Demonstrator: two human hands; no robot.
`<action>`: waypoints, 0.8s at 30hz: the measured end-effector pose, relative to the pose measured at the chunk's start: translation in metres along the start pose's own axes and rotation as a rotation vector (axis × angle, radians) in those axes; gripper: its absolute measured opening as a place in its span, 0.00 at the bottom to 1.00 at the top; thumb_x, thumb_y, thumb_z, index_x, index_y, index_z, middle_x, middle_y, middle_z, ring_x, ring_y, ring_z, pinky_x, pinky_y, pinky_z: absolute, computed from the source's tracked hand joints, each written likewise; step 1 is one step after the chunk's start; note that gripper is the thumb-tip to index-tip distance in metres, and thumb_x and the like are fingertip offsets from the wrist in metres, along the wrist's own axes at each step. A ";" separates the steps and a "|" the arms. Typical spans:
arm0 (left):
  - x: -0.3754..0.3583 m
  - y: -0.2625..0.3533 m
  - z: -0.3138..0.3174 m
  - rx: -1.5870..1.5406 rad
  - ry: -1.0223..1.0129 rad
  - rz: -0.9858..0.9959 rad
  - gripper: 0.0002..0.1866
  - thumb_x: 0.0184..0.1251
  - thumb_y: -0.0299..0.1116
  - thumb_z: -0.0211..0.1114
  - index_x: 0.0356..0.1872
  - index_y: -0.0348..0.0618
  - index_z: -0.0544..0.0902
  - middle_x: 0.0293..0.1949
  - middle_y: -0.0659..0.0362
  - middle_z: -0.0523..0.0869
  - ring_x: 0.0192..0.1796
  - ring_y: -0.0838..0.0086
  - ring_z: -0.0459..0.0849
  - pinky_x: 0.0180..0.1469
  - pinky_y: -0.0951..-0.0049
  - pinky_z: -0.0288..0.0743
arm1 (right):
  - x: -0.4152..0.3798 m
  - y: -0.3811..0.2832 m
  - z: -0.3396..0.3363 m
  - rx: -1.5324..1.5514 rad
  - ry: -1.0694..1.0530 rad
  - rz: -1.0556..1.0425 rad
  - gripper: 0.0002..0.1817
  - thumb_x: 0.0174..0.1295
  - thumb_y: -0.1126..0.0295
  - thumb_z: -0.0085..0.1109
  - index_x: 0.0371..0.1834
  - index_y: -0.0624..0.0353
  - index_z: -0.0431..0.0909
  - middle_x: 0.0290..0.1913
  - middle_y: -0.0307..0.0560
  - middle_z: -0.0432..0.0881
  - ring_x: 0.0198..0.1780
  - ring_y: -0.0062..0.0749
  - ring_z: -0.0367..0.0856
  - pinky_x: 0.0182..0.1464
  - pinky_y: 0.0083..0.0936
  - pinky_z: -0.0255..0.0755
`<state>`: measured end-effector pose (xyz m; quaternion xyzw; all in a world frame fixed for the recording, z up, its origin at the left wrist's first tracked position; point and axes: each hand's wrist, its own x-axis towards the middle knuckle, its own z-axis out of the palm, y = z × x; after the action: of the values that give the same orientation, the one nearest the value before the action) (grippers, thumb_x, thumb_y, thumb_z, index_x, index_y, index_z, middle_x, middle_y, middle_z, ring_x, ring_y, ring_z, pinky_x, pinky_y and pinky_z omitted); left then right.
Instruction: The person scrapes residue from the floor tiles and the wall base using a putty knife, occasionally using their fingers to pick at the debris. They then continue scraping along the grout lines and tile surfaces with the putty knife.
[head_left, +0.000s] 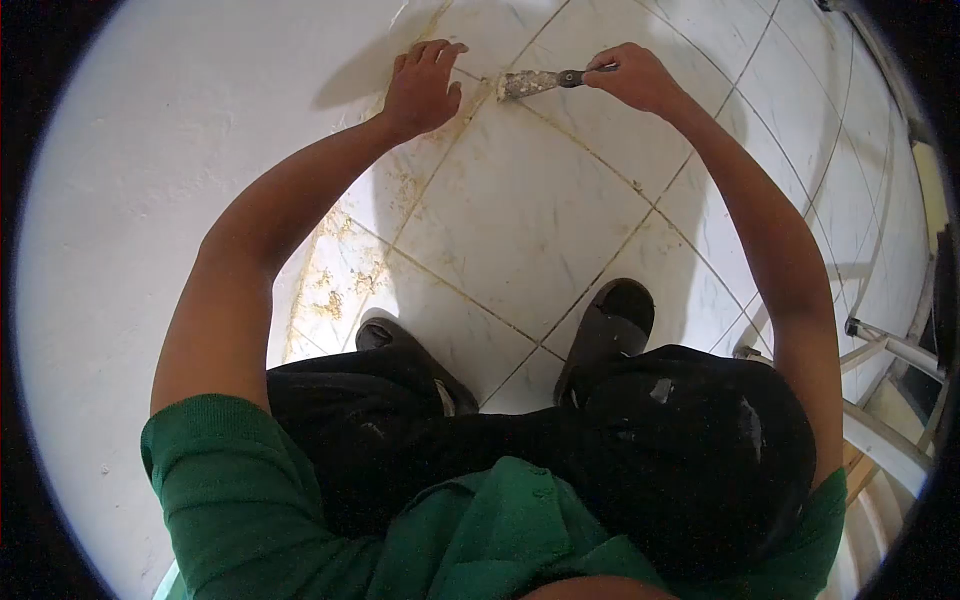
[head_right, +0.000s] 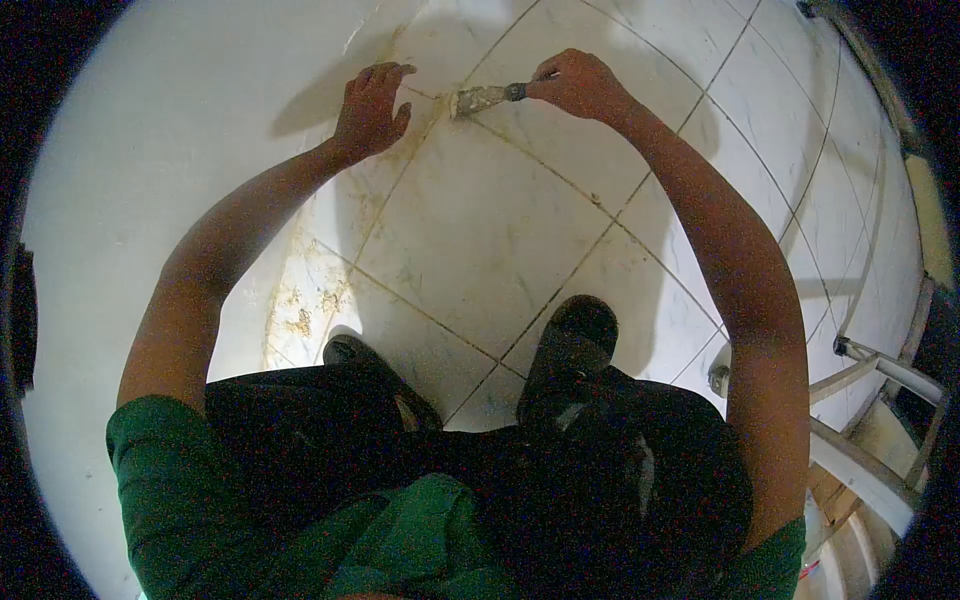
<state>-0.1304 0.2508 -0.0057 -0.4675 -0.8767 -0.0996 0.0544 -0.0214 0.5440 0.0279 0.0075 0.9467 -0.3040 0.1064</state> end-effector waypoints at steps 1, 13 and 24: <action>0.000 -0.001 0.001 -0.002 -0.010 -0.005 0.28 0.52 0.33 0.61 0.57 0.49 0.66 0.54 0.52 0.71 0.60 0.57 0.66 0.58 0.53 0.61 | 0.003 0.001 0.003 0.024 0.007 0.014 0.18 0.51 0.53 0.59 0.31 0.57 0.84 0.26 0.48 0.82 0.29 0.38 0.79 0.37 0.33 0.73; -0.007 -0.004 0.003 0.039 -0.095 0.023 0.25 0.53 0.34 0.60 0.55 0.48 0.67 0.52 0.52 0.71 0.58 0.57 0.68 0.55 0.53 0.63 | 0.009 -0.016 0.010 0.132 0.044 0.118 0.16 0.51 0.56 0.59 0.33 0.57 0.84 0.19 0.41 0.77 0.23 0.25 0.72 0.28 0.27 0.67; -0.022 -0.015 0.001 0.062 -0.109 -0.017 0.25 0.52 0.34 0.59 0.54 0.46 0.69 0.52 0.52 0.72 0.57 0.57 0.69 0.55 0.54 0.65 | 0.015 -0.027 0.015 0.144 0.042 0.000 0.17 0.52 0.56 0.59 0.34 0.58 0.84 0.23 0.44 0.80 0.25 0.29 0.75 0.32 0.27 0.69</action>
<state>-0.1313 0.2252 -0.0124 -0.4629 -0.8849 -0.0475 0.0202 -0.0349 0.5127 0.0280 0.0217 0.9243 -0.3713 0.0857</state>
